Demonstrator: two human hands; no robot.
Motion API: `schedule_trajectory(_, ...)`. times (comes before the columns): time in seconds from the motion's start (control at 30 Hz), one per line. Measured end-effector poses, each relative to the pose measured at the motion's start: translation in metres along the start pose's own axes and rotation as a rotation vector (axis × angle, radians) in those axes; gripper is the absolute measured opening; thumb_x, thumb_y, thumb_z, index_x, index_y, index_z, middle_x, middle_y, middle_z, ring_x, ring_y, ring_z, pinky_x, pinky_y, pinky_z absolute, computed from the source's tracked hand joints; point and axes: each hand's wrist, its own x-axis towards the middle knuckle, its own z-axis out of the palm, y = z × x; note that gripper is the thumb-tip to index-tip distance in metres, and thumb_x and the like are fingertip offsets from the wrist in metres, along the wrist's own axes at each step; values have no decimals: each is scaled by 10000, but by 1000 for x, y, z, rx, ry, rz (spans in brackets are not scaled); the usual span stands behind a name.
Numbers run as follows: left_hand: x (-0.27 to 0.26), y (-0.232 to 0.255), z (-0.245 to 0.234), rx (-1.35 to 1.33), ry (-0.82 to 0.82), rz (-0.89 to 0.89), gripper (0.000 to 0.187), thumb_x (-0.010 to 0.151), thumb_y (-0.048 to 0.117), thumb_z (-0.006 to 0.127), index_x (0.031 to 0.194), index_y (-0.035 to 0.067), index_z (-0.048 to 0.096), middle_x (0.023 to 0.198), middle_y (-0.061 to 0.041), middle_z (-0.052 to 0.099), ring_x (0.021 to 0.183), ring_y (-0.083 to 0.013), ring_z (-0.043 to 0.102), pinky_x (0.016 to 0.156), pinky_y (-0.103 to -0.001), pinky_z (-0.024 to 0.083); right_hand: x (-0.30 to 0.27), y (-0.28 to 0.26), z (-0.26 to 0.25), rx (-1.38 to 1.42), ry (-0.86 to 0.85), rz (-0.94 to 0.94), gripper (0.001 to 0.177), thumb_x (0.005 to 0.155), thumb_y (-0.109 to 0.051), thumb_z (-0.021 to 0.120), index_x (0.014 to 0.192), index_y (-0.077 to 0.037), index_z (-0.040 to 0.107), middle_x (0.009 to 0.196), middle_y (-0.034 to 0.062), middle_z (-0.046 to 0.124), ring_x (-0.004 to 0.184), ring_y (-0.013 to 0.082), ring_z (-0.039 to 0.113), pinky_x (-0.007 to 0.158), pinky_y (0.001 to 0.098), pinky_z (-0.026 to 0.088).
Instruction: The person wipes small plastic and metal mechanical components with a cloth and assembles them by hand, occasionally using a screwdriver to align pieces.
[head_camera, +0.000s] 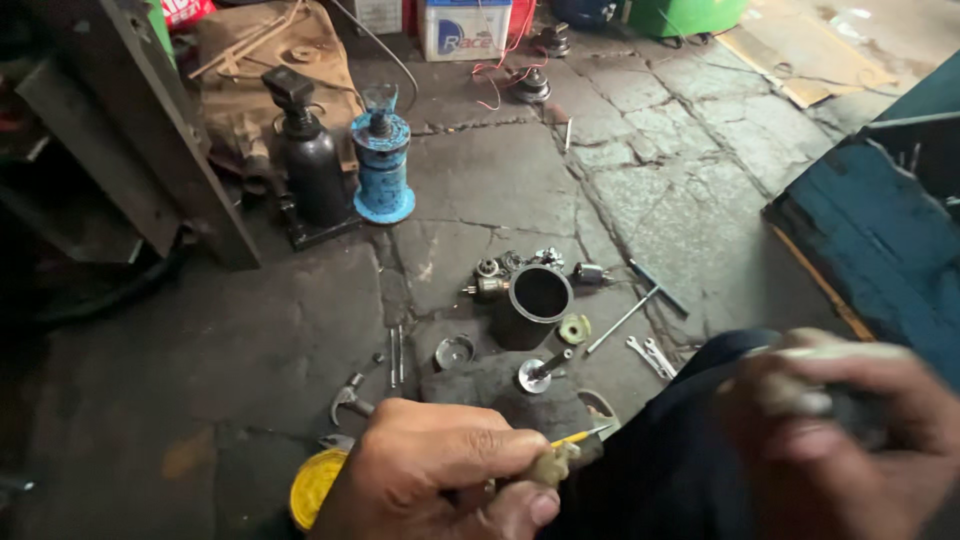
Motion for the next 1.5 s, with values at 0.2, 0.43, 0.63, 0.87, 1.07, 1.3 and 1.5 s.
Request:
schedule_trajectory(0.2,-6,5,-1,-152,88,-406,175,908,67,679,974,-64,774,755,-118,789,679,-141,752,628,-278,603,-13,42,19,-228,-253,263,398,850,-93,743,1174,114,641,913,171,686,791,182,605,717,305,468)
schedule_trajectory(0.43,-17,-20,-8,-644,109,-499,291,1004,148,605,1078,-106,726,815,-155,726,789,-207,759,776,-331,624,-19,60,33,372,-203,554,400,961,-74,643,1258,192,614,819,159,595,637,172,508,556,306,405)
schedule_trajectory(0.63,-14,-23,-10,-727,175,-522,429,1000,159,570,1349,-82,634,825,-160,729,752,-203,727,681,-313,561,-9,53,47,409,-173,613,374,955,-91,646,1245,144,628,850,166,616,630,170,526,544,297,422)
schedule_trajectory(0.87,-14,-19,-25,-229,704,-420,353,1030,134,608,1303,-82,664,874,-148,753,707,-138,669,630,-255,531,-37,128,62,-771,-697,663,384,749,-13,695,1132,-40,706,1011,97,710,841,236,732,751,344,584)
schedule_trajectory(1.07,-12,-18,-31,-69,865,-252,302,1069,86,600,1314,-81,652,961,-92,733,844,-115,706,703,-236,553,-84,201,59,-1098,-854,347,441,640,-59,777,1067,-13,674,1100,181,686,1018,424,642,835,484,524)
schedule_trajectory(1.3,-11,-33,-24,27,908,-267,282,1048,74,614,1287,-67,664,939,-71,743,827,-105,719,689,-228,548,-58,168,48,-1072,-772,437,378,780,-11,641,1148,-46,720,1035,156,745,914,306,734,800,369,579)
schedule_trajectory(1.5,-1,-43,18,315,814,-303,252,1020,124,653,1231,-8,690,916,-40,742,780,-71,712,649,-224,558,-32,84,71,121,-436,837,515,888,-8,635,1401,-41,602,1222,48,726,1072,117,663,908,272,524)
